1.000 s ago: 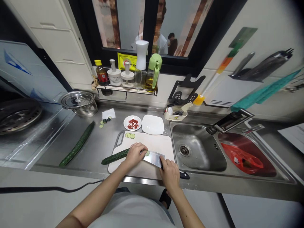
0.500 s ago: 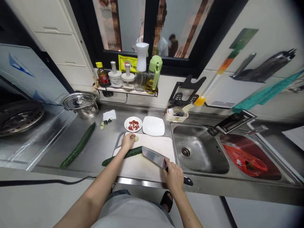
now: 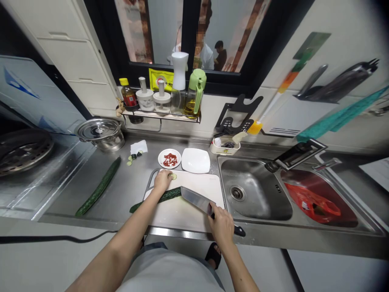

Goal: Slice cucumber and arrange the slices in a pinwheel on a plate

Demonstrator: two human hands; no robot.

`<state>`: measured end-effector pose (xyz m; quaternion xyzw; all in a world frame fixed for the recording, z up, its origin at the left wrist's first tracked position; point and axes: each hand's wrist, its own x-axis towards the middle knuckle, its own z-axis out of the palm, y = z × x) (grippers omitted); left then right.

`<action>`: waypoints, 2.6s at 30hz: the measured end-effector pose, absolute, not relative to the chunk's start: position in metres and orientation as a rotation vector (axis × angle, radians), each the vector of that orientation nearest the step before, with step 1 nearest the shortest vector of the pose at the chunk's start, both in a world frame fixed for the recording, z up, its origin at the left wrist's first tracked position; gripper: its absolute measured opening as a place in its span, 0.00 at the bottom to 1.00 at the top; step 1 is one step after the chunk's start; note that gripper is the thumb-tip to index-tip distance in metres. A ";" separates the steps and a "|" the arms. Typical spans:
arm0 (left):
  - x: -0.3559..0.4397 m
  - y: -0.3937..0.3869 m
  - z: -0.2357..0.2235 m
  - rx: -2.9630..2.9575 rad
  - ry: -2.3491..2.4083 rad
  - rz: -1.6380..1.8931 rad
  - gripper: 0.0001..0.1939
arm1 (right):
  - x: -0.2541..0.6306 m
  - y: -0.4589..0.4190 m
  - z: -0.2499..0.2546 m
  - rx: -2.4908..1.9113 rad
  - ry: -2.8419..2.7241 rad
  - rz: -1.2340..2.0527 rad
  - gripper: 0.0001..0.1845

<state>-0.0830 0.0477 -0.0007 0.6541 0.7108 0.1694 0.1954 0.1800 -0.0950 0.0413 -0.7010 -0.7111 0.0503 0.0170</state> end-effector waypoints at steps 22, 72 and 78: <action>-0.090 0.047 -0.012 1.963 1.901 0.524 0.10 | 0.180 -0.093 0.041 -2.199 -2.096 0.298 0.23; -0.076 -0.028 -0.012 2.264 1.522 0.665 0.15 | 0.110 -0.067 0.077 -2.193 -2.373 0.766 0.19; -0.075 -0.028 -0.012 2.268 1.533 0.646 0.16 | 0.109 -0.067 0.074 -2.189 -2.378 0.754 0.19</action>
